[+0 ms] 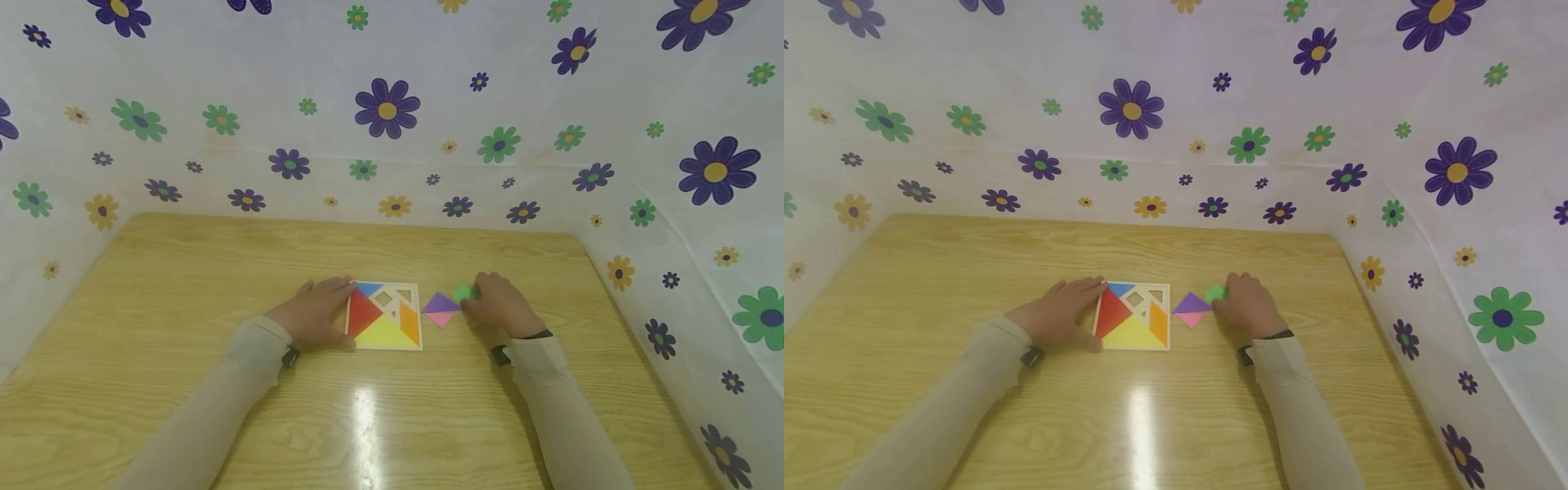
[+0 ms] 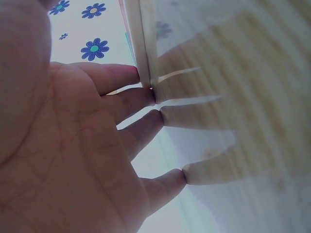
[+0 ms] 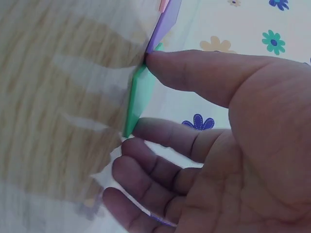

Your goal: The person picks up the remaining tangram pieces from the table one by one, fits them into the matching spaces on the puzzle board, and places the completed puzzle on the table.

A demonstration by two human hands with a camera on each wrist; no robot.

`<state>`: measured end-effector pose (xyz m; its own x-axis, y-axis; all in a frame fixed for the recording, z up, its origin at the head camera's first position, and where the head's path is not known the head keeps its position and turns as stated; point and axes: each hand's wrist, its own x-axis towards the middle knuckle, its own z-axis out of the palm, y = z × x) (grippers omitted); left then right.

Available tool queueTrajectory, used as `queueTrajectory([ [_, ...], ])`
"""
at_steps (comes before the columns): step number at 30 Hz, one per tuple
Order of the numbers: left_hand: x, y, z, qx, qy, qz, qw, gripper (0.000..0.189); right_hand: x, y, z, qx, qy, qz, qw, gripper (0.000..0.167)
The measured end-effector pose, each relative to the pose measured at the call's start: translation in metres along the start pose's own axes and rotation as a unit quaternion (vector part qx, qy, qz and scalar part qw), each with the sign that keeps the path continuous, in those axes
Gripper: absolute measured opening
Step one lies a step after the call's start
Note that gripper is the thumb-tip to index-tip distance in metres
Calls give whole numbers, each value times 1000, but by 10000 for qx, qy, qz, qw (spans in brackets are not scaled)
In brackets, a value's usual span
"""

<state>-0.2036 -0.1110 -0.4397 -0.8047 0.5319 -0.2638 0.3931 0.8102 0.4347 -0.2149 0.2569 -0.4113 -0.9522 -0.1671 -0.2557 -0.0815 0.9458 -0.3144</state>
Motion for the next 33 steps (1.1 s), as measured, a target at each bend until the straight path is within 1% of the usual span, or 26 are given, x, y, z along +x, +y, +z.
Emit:
queueTrajectory([
  [3, 0, -1, 1, 14, 3, 13, 10000, 118, -2, -2, -1, 15, -53, 223, 9997, 35],
  [6, 1, -1, 1, 45, 15, 14, 10000, 119, -4, -2, -2, 16, -86, 428, 9990, 39],
  [8, 1, -1, 0, 54, 17, 16, 10000, 119, -6, -2, -2, 84, -113, 495, 9987, 42],
  [10, 1, -1, 0, 33, 1, 3, 10000, 118, -6, -2, -3, 262, -144, 405, 9987, 44],
  [12, 1, -1, 0, 14, -22, 4, 10000, 118, -5, -1, -3, 453, -181, 218, 9986, 47],
  [15, 0, 0, 0, 6, -56, 9, 10000, 118, -4, -1, -3, 534, -204, -177, 9982, 49],
  [19, 0, 0, 0, 37, -54, 16, 10000, 118, -2, -3, -1, 245, -153, -411, 9987, 45],
  [22, 0, -1, 0, 62, -36, 10, 10000, 118, -2, -4, -1, 104, -128, -446, 9989, 44],
  [30, -1, 2, 0, 85, -27, -33, 10000, 117, -4, -7, 0, -373, -233, -590, 9973, 46],
  [33, -2, 3, 0, 86, -12, -31, 10000, 117, -3, -7, 1, -396, -216, -580, 9973, 46],
])
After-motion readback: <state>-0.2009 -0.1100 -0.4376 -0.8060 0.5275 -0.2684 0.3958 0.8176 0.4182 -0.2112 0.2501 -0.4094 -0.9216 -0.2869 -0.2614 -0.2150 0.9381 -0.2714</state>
